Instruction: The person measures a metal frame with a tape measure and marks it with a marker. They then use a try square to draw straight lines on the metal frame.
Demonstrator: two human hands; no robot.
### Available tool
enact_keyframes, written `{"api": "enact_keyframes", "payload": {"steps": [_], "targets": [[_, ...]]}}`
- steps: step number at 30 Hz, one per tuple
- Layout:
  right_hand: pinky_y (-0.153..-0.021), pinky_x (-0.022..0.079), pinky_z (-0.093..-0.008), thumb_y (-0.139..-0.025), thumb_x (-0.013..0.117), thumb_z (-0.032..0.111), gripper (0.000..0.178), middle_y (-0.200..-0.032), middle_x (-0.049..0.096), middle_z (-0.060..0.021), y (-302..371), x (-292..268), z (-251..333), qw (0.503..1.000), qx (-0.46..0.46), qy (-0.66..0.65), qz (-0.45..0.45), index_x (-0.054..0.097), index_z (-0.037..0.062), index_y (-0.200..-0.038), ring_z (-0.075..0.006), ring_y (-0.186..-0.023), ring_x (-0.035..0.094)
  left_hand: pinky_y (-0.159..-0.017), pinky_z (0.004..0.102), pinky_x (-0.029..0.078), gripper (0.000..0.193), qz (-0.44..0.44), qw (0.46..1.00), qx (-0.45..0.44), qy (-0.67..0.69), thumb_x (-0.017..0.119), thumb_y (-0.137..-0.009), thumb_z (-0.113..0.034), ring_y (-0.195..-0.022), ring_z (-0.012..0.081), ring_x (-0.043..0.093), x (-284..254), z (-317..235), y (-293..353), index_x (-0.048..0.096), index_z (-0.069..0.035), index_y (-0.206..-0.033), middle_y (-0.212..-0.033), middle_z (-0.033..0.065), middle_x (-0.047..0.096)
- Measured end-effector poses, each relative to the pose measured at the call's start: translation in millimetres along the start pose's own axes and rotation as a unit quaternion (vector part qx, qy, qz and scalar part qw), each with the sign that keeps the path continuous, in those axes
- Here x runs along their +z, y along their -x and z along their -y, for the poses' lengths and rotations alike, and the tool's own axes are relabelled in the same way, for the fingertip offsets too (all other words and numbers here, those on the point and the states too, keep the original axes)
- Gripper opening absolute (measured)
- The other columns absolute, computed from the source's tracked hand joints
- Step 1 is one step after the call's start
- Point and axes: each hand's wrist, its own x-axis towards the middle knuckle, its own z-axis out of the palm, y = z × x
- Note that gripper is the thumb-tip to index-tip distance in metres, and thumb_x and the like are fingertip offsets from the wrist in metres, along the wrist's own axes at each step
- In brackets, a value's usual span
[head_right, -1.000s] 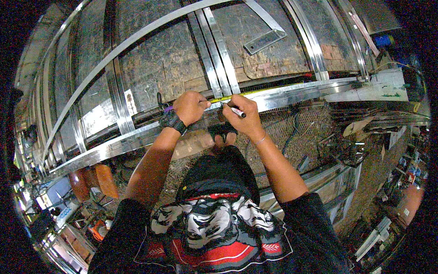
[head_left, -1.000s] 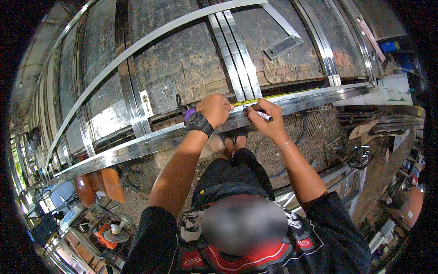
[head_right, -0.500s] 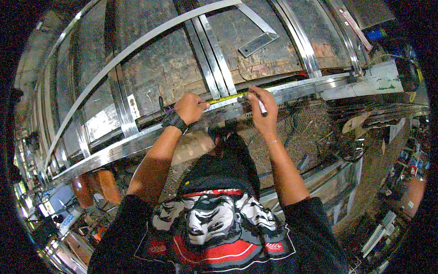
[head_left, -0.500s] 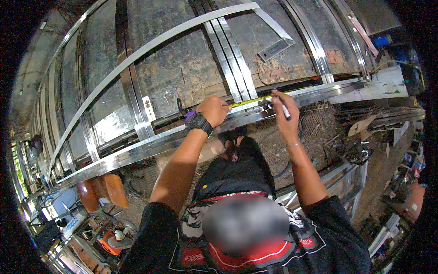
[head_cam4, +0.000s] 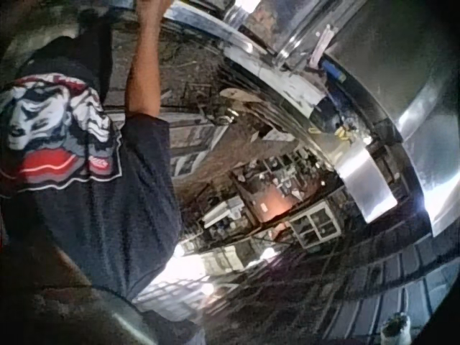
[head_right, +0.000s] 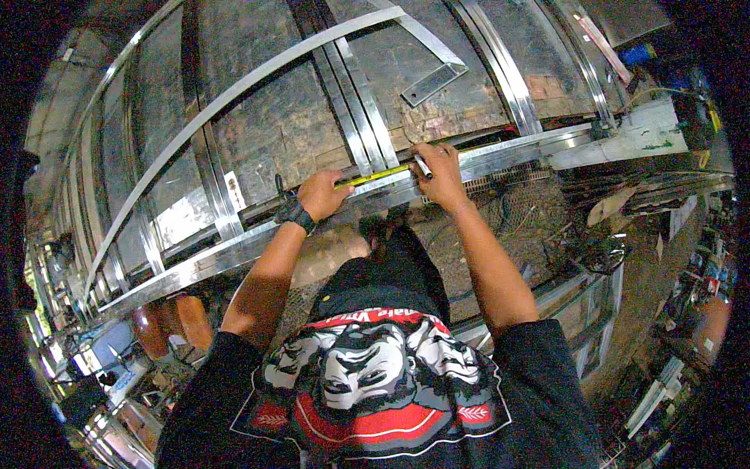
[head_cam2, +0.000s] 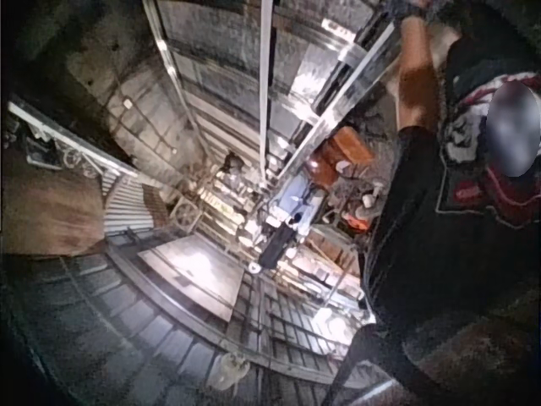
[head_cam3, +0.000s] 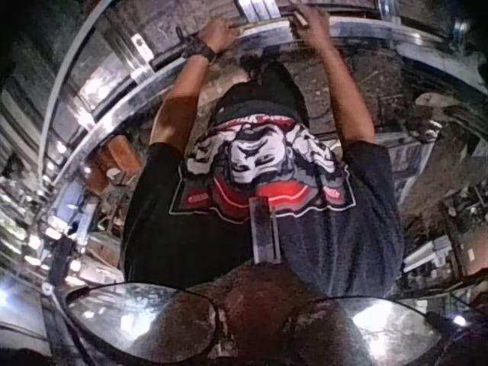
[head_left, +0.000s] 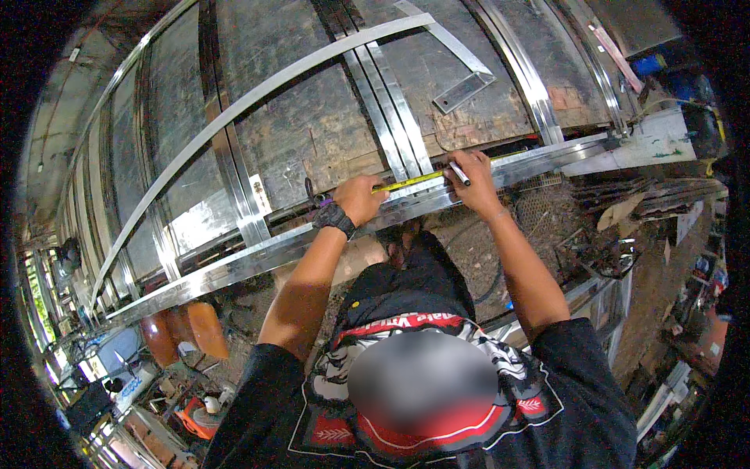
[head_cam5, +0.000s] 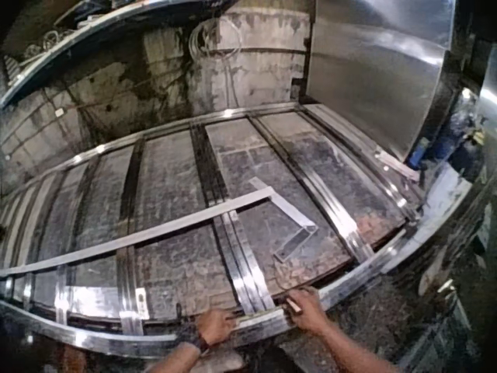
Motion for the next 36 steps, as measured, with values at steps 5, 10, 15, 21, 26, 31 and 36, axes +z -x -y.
{"api": "enact_keyframes", "payload": {"steps": [5,10,15,21,26,31,36], "targets": [[-0.102,0.035,-0.0487,-0.088,0.074,0.011,0.032,-0.108,0.071,-0.006,-1.8,-2.6,-0.8,1.0,-0.013,-0.015,-0.001,0.063,0.0145,-0.118,-0.0304,-0.105,0.064,-0.08,0.0542,0.054,0.049,-0.102,0.993,0.029,-0.057,0.072,-0.09,-0.039,-0.092,0.0433,0.069,-7.5,20.2,34.0,0.062,-0.007,-0.126,-0.108,0.0232,0.07],[-0.1,0.036,-0.0488,-0.089,0.073,0.012,0.03,-0.112,0.071,-0.0046,-13.3,-10.5,9.1,0.998,-0.05,-0.04,0.014,0.063,0.0155,-0.118,-0.0292,-0.107,0.064,-0.079,0.0534,0.054,0.046,-0.067,0.996,-0.009,-0.064,0.066,-0.094,-0.045,-0.092,0.0445,0.069,-30.0,20.0,47.4,0.062,-0.004,-0.115,-0.103,0.0238,0.071],[-0.101,0.037,-0.0486,-0.092,0.072,0.015,0.028,-0.117,0.07,-0.0063,-30.1,-31.7,31.1,0.992,-0.046,-0.088,0.083,0.063,0.0161,-0.119,-0.0301,-0.111,0.064,-0.077,0.051,0.053,0.043,0.01,0.998,-0.064,0.023,0.062,-0.096,-0.046,-0.09,0.044,0.068,-69.5,31.1,69.1,0.067,-0.004,-0.103,-0.097,0.0225,0.071],[-0.107,0.04,-0.046,-0.097,0.067,0.015,0.027,-0.114,0.07,-0.0139,-37.9,-71.2,60.2,0.977,-0.069,-0.045,-0.199,0.065,0.0048,-0.122,-0.0317,-0.111,0.064,-0.07,0.0425,0.05,0.035,0.024,0.989,-0.089,0.111,0.062,-0.099,-0.038,-0.074,0.0288,0.066,-89.6,89.6,100.2,0.07,-0.003,-0.098,-0.079,0.0162,0.067],[-0.103,0.048,-0.0392,-0.105,0.056,0.014,0.026,-0.12,0.07,-0.0169,3.3,-84.7,67.7,0.93,0.08,-0.05,-0.354,0.064,-0.0011,-0.124,-0.0293,-0.114,0.065,-0.067,0.0394,0.047,0.029,0.027,0.988,-0.102,0.111,0.064,-0.098,-0.029,-0.068,0.0235,0.057,-99.0,124.7,117.2,0.063,-0.001,-0.09,-0.073,0.013,0.06],[-0.095,0.049,-0.0464,-0.09,0.068,0.004,0.032,-0.108,0.068,-0.0196,39.9,-31.8,139.8,0.966,0.07,0.047,-0.244,0.067,0.0027,-0.122,-0.0392,-0.103,0.063,-0.07,0.0409,0.049,0.025,-0.001,0.993,-0.075,0.09,0.063,-0.098,-0.028,-0.072,0.0279,0.061,-97.4,134.8,122.4,0.065,-0.003,-0.097,-0.078,0.0161,0.064],[-0.101,0.044,-0.0506,-0.083,0.074,0.007,0.044,-0.117,0.066,-0.0175,21.8,59.4,194.8,0.988,-0.016,-0.049,-0.144,0.064,0.0103,-0.125,-0.0391,-0.114,0.059,-0.07,0.0415,0.049,0.025,0.022,0.994,-0.031,0.105,0.063,-0.097,-0.027,-0.074,0.0311,0.064,-93.6,154.6,114.9,0.067,-0.003,-0.099,-0.08,0.0172,0.066]]}}
